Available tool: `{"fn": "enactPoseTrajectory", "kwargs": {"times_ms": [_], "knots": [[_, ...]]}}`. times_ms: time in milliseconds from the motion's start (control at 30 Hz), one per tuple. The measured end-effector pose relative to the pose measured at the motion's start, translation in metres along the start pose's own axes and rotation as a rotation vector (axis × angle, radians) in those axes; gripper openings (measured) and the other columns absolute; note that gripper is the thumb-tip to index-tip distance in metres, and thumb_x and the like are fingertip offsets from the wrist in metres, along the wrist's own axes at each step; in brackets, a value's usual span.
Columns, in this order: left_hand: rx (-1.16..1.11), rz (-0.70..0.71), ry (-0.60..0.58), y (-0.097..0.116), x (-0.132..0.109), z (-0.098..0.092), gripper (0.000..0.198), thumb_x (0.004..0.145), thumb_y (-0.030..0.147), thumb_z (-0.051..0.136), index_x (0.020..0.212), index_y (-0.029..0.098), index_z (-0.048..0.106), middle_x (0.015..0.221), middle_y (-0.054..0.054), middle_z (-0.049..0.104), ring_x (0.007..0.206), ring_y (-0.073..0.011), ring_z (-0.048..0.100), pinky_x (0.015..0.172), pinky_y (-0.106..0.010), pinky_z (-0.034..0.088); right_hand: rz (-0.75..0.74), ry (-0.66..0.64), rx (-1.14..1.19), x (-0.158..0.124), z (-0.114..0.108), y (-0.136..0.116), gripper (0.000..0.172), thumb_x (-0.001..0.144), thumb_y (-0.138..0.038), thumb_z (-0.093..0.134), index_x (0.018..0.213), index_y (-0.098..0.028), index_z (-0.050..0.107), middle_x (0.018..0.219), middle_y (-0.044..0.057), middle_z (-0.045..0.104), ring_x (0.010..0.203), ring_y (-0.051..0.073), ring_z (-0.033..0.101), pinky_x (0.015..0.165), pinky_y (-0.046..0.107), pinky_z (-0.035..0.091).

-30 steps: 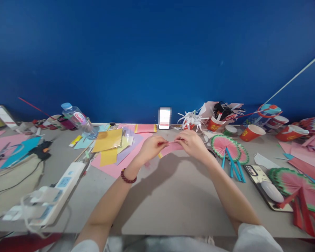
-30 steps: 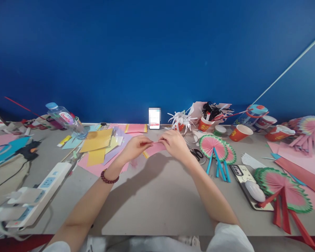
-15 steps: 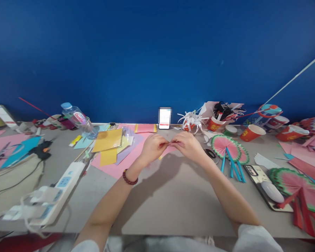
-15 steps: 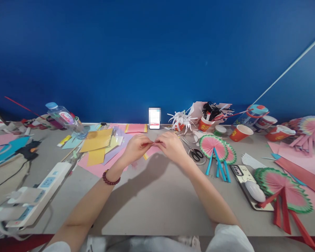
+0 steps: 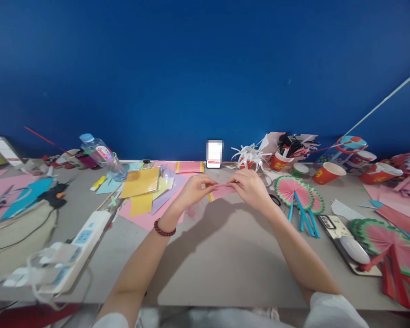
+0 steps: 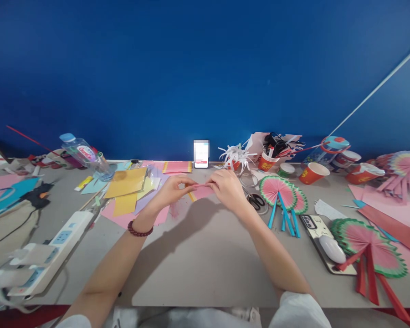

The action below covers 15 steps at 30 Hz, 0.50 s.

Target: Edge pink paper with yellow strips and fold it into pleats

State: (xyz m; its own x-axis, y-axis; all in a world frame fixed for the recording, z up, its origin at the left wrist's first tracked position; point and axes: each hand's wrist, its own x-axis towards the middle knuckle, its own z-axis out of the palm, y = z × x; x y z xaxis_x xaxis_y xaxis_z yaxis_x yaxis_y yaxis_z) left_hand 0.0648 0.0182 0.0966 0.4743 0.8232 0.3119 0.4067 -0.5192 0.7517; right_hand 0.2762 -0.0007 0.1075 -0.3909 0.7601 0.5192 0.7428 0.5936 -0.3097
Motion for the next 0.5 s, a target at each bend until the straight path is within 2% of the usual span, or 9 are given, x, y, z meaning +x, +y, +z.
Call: {"fn": "enactPoseTrajectory", "kwargs": {"times_ms": [267, 500], "knots": [[0.029, 0.013, 0.064, 0.004, -0.001, 0.002, 0.021, 0.083, 0.039, 0.063, 0.079, 0.021, 0.073, 0.075, -0.003, 0.07, 0.072, -0.0157, 0.061, 0.064, -0.026, 0.046, -0.008, -0.001, -0.014, 0.0, -0.002, 0.001, 0.014, 0.086, -0.021, 0.059, 0.073, -0.019, 0.064, 0.073, 0.004, 0.066, 0.074, 0.019, 0.056, 0.072, 0.031, 0.036], [0.23, 0.078, 0.11, 0.011, -0.003, 0.005, 0.022, 0.086, 0.034, 0.059, 0.074, 0.02, 0.072, 0.069, -0.002, 0.066, 0.069, -0.0153, 0.057, 0.064, -0.027, 0.043, -0.053, -0.002, -0.002, 0.0, 0.005, -0.007, 0.018, 0.089, -0.031, 0.056, 0.079, -0.02, 0.066, 0.081, 0.006, 0.069, 0.082, 0.021, 0.059, 0.075, 0.033, 0.036]]}}
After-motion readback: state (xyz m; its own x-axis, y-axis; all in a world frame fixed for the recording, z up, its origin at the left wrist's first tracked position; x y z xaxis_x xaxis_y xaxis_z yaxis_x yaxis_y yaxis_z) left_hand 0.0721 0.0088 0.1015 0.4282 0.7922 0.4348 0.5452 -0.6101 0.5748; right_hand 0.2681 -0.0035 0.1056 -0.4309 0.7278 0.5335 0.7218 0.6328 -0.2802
